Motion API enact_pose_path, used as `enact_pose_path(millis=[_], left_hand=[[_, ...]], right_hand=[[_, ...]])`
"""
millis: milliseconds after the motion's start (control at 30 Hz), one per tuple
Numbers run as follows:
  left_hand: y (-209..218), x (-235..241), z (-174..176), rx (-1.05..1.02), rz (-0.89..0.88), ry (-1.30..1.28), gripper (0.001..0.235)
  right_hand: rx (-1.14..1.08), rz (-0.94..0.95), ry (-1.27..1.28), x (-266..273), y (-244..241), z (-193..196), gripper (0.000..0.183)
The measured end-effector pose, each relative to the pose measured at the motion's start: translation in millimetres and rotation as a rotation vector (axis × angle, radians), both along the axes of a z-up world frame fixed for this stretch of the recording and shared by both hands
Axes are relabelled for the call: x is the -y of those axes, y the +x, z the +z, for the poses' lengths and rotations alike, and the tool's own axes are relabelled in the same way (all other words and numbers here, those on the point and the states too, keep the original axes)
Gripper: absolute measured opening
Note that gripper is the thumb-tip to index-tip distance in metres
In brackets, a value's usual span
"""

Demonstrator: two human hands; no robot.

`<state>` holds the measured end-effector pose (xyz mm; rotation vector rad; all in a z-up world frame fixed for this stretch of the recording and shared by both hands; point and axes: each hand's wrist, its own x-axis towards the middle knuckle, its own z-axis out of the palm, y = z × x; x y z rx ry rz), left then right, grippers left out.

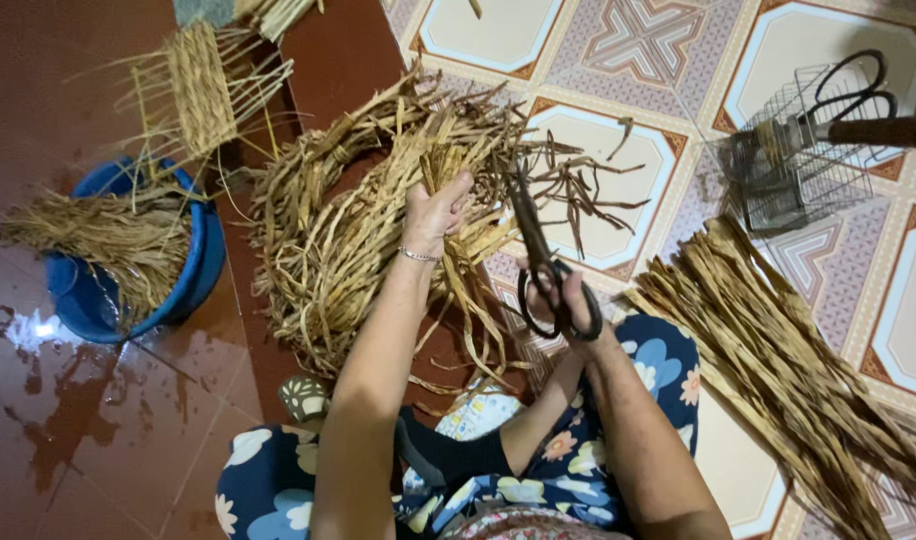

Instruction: The person sits on a tiled floor and processes a large bundle of dried plant fibers. They separate strands by hand, use shears to cut the fibers into shorter lengths, and place the cut pieces into a pile on the floor. A blue bucket containing additional fibers is visible nearby.

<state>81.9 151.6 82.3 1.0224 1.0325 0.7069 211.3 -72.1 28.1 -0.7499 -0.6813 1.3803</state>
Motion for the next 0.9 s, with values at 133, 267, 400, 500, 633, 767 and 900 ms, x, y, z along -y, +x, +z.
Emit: enact_pose_path(millis=[133,267,400,500,633,767,900], left_hand=[[0,-9,1,-0.036,0.044,-0.005,0.028],[2,1,-3,-0.097,-0.141,0.004,0.020],[10,10,-9,-0.127,-0.161,-0.048,0.026],[19,14,-19,-0.131,-0.152,-0.075,0.032],[21,14,-33,-0.067,-0.155,-0.055,0.039],[14,19,-50,-0.094,-0.238,-0.069,0.031],[9,35,-68,0.014,-0.377,-0.056,0.017]], right_hand=[[0.188,0.040,-0.116,1,-5,5,0.094],[0.224,0.004,-0.122,-2,-2,11,0.091],[0.336,-0.108,-0.204,-6,0,13,0.085],[0.363,-0.157,-0.268,-6,-1,3,0.079],[0.257,-0.425,-0.513,-12,9,-31,0.068],[0.980,-0.583,-0.716,-25,40,-78,0.054],[1.354,-0.232,-0.973,-31,37,-104,0.058]])
